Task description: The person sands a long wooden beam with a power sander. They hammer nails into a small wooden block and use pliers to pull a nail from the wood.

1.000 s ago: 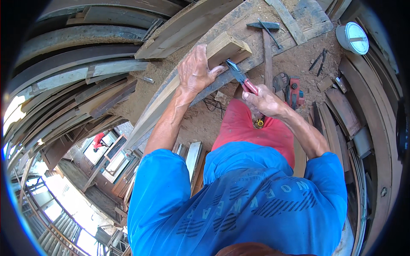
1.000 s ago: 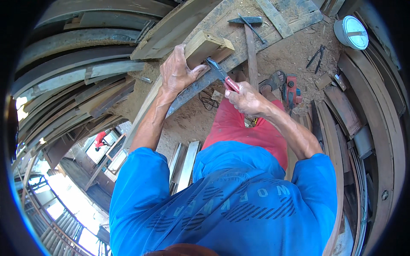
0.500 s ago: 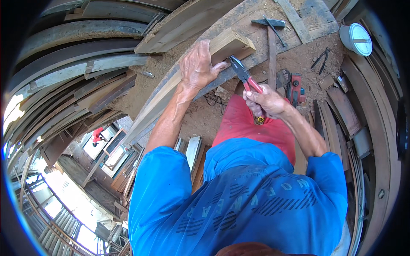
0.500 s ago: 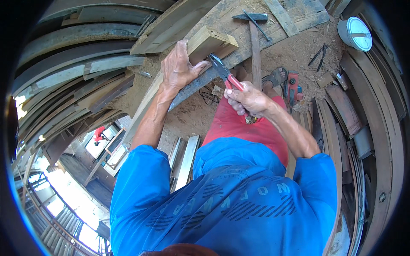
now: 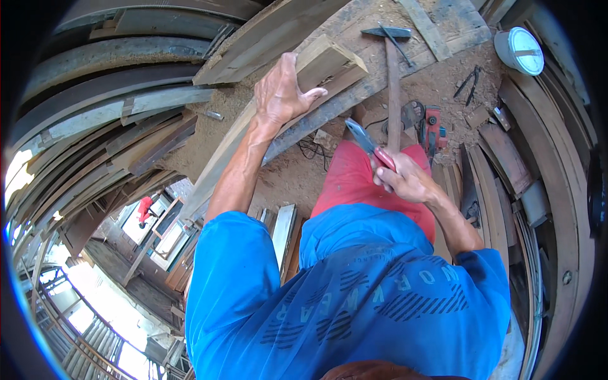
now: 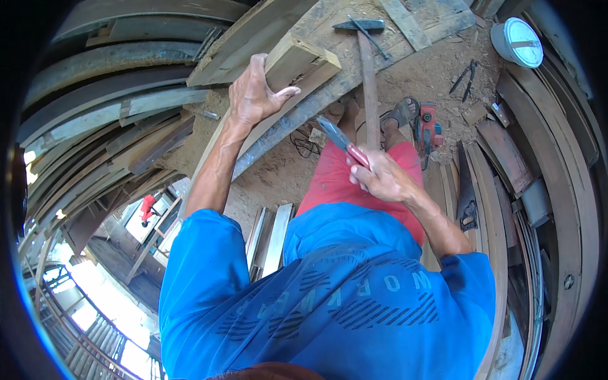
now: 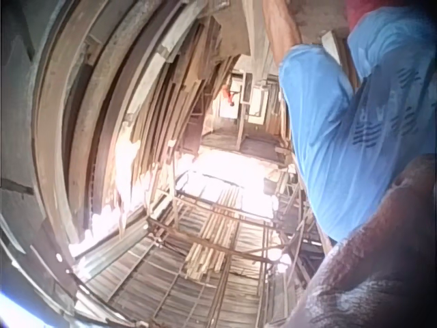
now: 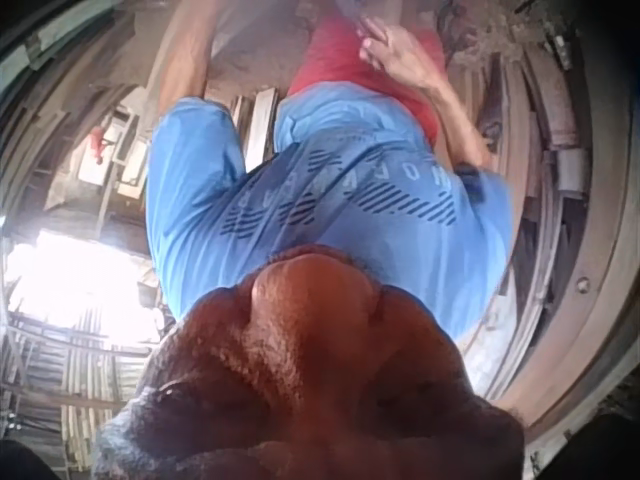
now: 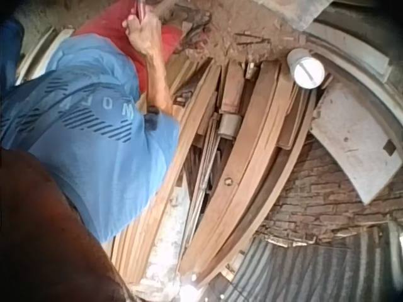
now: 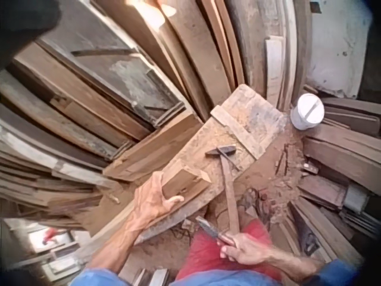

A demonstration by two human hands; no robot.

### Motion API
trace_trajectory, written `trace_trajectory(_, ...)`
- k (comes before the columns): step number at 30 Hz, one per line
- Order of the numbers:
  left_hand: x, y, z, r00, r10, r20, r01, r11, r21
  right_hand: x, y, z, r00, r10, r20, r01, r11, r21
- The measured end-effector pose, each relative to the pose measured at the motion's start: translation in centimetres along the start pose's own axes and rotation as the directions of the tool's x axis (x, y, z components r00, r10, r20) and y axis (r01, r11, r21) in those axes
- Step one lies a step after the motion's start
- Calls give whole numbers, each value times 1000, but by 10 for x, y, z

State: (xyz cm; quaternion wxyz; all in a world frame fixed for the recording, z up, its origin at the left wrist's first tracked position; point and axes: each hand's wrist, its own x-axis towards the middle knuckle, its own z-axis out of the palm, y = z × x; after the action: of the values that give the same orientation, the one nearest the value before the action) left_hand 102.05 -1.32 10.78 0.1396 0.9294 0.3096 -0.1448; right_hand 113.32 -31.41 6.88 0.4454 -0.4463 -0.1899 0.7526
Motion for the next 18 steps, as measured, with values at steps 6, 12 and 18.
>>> trace_trajectory(6,4,-1,2,998,-59,30,59,998,-8,19,-17,12,970,-110,-218,50,963,-266)
trace_trajectory(12,9,1,-2,997,-53,48,55,998,-34,41,-2,21,990,-77,-115,113,928,355)
trace_trajectory(18,10,-4,1,998,-38,44,40,999,-27,57,-6,19,999,-45,8,30,781,623)
